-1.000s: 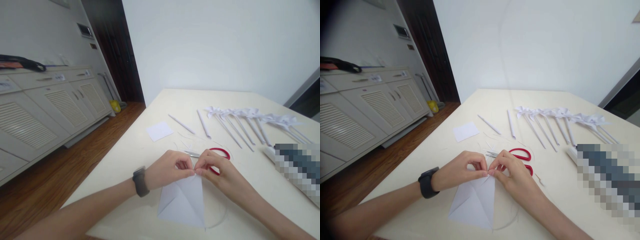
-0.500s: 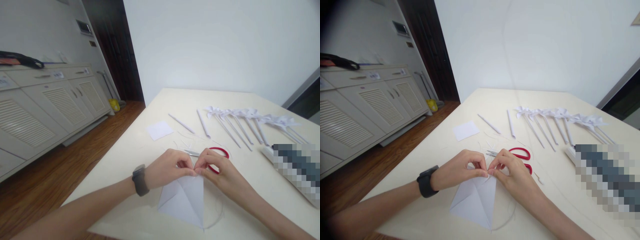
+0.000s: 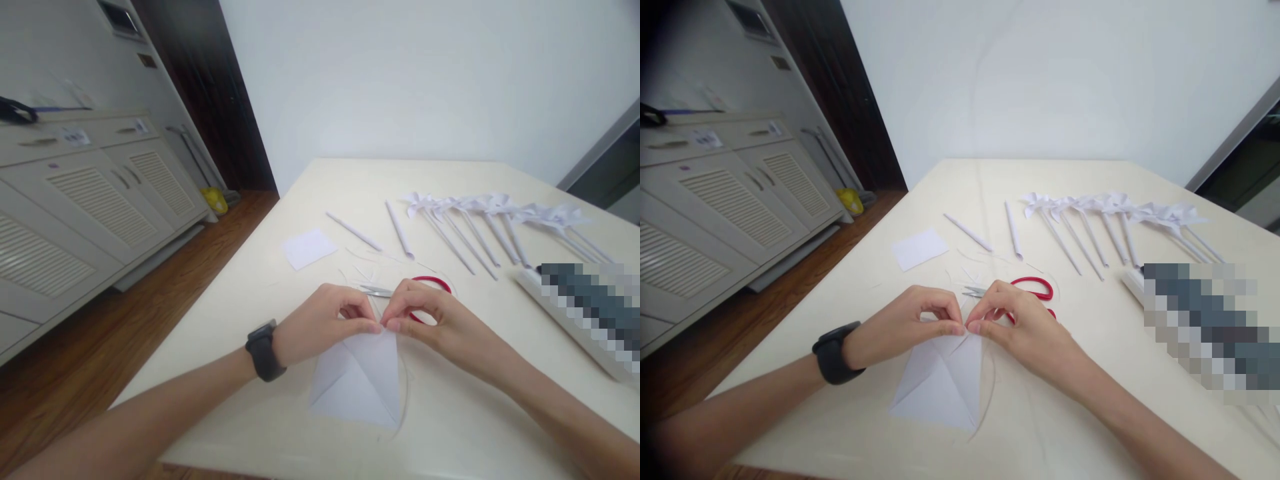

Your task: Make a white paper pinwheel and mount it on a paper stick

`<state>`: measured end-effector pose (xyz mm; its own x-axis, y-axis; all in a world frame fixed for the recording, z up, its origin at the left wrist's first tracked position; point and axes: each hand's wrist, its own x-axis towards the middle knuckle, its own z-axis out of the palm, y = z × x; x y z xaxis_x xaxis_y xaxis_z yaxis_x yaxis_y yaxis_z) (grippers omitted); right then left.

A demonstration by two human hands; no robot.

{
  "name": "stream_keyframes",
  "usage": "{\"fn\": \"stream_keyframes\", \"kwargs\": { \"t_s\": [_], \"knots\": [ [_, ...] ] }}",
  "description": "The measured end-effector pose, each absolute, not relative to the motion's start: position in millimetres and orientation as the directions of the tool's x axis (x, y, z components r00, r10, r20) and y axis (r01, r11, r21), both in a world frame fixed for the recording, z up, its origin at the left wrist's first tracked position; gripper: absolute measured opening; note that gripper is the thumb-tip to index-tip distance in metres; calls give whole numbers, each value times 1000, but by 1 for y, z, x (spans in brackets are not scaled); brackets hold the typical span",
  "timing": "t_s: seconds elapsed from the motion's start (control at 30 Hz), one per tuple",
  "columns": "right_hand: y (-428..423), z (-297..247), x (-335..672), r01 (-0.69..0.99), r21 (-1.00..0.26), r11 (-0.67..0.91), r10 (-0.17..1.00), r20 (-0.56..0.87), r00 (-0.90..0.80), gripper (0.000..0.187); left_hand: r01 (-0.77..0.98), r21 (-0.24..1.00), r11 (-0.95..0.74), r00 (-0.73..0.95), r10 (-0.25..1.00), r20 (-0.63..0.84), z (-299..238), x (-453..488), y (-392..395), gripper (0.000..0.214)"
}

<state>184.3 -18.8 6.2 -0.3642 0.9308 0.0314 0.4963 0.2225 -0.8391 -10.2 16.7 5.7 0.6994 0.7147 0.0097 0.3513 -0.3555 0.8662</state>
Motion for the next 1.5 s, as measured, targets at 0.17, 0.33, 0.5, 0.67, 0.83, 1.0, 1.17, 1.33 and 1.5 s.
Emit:
{"fn": "stream_keyframes", "kwargs": {
  "t_s": [0.17, 0.33, 0.5, 0.67, 0.83, 1.0, 1.17, 1.33, 1.5],
  "knots": [
    [-18, 6, 185, 491, -842, 224, 924, 22, -382, 9, 379, 853, -358, 695, 719, -7, 7, -10, 17, 17],
    [-16, 5, 185, 484, -854, 192, 932, 5, -362, 8, 384, 866, -319, 706, 707, -53, 8, -9, 16, 16],
    [-16, 3, 186, 500, -856, 129, 947, -43, -318, 9, 377, 885, -273, 673, 737, -59, 12, -6, 15, 11],
    [-16, 0, 183, 530, -840, 122, 956, -45, -291, 9, 420, 881, -216, 660, 739, -133, 16, -4, 15, 11],
    [-14, 1, 184, 493, -858, 145, 950, -20, -313, 12, 348, 923, -166, 653, 749, -112, 8, -8, 16, 10],
    [-18, 8, 185, 387, -891, 236, 919, 76, -386, 4, 211, 969, 131, 697, 674, -243, 10, -10, 15, 9],
    [-25, 14, 183, 384, -810, 443, 869, 282, -408, 8, 124, 950, 288, 738, 613, -282, 20, -10, 12, 7],
    [-28, 14, 182, 395, -675, 623, 766, 425, -482, 11, 105, 933, 344, 733, 607, -306, 20, -9, 9, 8],
    [-28, 12, 182, 400, -644, 653, 742, 437, -508, 14, 93, 922, 376, 750, 582, -314, 17, -10, 10, 5]
  ]
}}
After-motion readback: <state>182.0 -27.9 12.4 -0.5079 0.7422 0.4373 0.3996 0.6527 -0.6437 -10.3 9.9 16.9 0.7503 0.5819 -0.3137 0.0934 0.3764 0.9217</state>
